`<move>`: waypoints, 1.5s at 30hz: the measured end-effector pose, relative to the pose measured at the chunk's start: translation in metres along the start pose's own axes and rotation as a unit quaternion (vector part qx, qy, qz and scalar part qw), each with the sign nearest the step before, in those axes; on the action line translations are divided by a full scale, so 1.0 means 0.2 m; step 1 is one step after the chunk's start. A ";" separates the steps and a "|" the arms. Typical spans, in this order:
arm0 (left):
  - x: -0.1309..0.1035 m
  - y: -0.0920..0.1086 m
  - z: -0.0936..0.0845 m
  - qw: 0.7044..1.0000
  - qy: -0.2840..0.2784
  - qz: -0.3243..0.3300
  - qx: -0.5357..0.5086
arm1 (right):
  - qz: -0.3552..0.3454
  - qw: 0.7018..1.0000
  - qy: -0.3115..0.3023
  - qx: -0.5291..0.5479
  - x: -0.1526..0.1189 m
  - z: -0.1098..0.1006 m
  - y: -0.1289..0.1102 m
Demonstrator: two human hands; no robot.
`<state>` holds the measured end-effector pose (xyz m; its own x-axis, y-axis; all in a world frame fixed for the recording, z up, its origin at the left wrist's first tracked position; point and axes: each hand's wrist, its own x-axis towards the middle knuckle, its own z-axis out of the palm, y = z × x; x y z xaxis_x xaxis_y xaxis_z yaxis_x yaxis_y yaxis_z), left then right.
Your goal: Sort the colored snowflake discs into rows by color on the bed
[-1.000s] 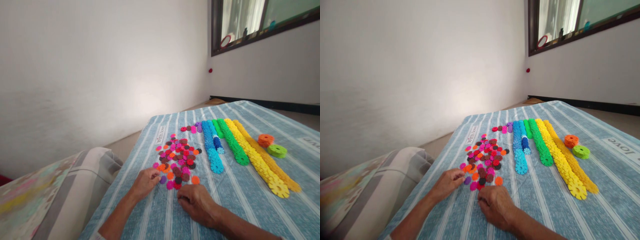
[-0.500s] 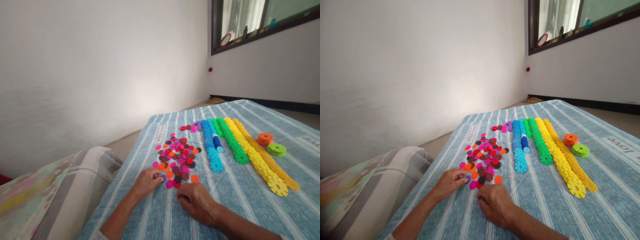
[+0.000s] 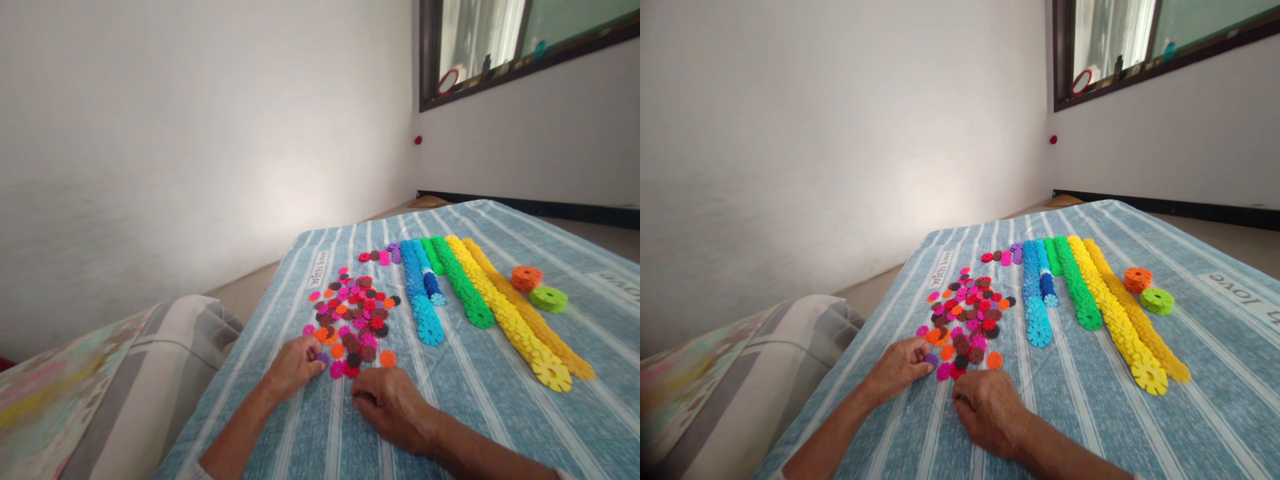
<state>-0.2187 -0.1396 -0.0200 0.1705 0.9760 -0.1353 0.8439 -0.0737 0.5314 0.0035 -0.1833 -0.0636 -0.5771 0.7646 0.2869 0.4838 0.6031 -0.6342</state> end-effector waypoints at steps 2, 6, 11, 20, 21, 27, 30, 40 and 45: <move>0.00 -0.01 0.01 0.999 -0.010 -0.008 -0.033 | 0.003 1.000 0.001 0.001 0.00 0.00 0.00; 0.03 0.00 0.00 0.996 -0.014 -0.001 -0.083 | 0.005 1.000 0.004 0.001 0.00 0.01 0.00; 0.19 0.07 -0.04 0.992 0.026 0.019 -0.120 | 0.000 1.000 0.004 -0.001 0.01 0.01 0.00; 0.73 0.20 -0.03 0.991 0.104 0.007 -0.087 | -0.007 1.000 0.005 -0.008 0.01 0.02 0.02; 0.77 0.21 -0.03 0.991 0.103 0.003 -0.081 | -0.011 1.000 0.002 -0.008 0.01 0.02 0.02; 0.94 0.22 -0.03 0.996 0.072 -0.022 -0.041 | -0.012 1.000 -0.023 -0.013 0.03 0.04 0.05; 0.96 0.21 -0.05 0.998 0.046 -0.034 -0.025 | -0.006 0.999 -0.029 -0.013 0.04 0.05 0.06; 0.97 0.25 -0.09 0.999 -0.040 -0.029 0.016 | -0.002 0.999 -0.034 -0.008 0.04 0.05 0.05; 0.99 0.26 -0.10 0.997 -0.065 -0.017 0.042 | -0.005 0.999 -0.034 -0.009 0.05 0.04 0.05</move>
<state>-0.1507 0.0546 -0.0021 0.2004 0.9437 -0.2632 0.8889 -0.0622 0.4539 -0.0016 -0.1715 -0.0725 -0.6252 0.7417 0.2427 0.4889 0.6147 -0.6190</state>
